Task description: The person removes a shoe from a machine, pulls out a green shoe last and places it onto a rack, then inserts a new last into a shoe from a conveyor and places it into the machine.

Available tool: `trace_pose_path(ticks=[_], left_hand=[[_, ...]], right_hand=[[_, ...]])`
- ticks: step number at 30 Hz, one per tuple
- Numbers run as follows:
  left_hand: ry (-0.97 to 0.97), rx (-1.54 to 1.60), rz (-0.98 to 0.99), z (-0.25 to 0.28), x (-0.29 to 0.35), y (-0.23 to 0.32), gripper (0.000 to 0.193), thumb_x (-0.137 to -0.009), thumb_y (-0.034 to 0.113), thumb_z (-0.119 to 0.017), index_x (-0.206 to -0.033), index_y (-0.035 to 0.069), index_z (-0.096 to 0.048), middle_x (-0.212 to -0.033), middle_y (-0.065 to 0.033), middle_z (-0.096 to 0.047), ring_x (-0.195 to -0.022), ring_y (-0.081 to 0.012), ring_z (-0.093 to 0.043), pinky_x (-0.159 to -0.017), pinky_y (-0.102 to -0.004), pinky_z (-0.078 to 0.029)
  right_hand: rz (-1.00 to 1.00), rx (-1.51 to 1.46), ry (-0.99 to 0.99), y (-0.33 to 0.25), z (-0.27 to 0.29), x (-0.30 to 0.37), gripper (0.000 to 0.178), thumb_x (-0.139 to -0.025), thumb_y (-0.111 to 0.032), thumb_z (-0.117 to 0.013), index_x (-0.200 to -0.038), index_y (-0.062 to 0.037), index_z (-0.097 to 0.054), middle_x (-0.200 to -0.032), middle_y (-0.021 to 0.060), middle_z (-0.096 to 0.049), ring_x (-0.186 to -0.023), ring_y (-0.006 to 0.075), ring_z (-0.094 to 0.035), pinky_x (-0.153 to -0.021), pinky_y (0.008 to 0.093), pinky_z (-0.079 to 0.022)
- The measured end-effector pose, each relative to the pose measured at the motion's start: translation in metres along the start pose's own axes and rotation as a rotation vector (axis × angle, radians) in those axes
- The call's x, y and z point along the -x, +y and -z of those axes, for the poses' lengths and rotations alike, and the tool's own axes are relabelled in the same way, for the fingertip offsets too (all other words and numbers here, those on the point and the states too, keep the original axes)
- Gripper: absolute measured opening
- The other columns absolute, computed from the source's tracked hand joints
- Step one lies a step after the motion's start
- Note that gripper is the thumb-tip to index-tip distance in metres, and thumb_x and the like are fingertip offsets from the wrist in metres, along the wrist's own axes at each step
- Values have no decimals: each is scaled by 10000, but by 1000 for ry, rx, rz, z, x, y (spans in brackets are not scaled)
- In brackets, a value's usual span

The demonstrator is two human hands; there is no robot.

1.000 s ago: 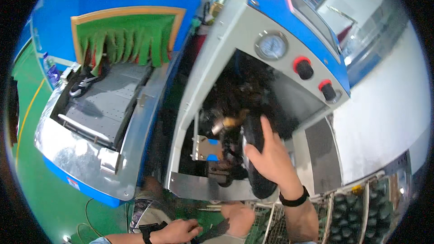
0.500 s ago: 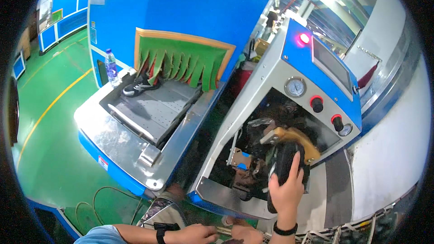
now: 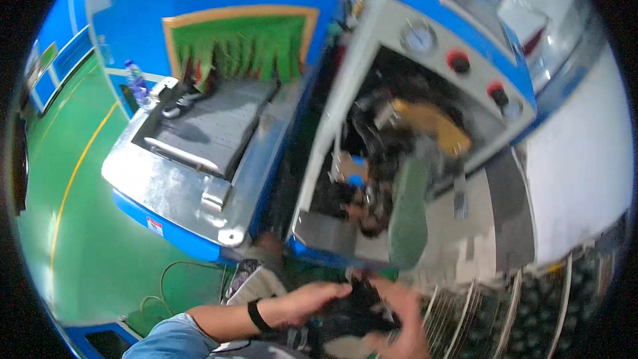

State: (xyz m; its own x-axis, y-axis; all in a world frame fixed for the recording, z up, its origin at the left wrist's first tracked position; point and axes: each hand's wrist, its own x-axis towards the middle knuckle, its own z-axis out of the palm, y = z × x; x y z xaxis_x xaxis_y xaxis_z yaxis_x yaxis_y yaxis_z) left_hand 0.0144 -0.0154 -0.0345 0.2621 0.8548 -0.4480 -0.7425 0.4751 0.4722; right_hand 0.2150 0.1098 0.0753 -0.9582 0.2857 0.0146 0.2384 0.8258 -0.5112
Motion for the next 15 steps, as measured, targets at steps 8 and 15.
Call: trace_pose_path(ticks=[8,15], left_hand=[[270,-843,-313,-5,33,6,538,-948,450,-588,-1215,-16,-600,-981,-213,-712,-949,-356,-694,-854,-412,-509],[294,-785,-268,-3,14,-42,424,-865,304,-686,-1117,-28,-605,-971,-115,-645,-905,-200,-587,-849,-331,-482]], right_hand=[[-298,-1475,540,20,24,-124,561,-955,-194,-656,-1423,22,-433,-1292,183,-587,-1059,327,-676,-877,394,-570],[-490,-77,812,38,-48,106,764,-816,-106,-812,-1478,-2,-444,-1476,221,-494,-1344,296,-511,-1113,394,-403]])
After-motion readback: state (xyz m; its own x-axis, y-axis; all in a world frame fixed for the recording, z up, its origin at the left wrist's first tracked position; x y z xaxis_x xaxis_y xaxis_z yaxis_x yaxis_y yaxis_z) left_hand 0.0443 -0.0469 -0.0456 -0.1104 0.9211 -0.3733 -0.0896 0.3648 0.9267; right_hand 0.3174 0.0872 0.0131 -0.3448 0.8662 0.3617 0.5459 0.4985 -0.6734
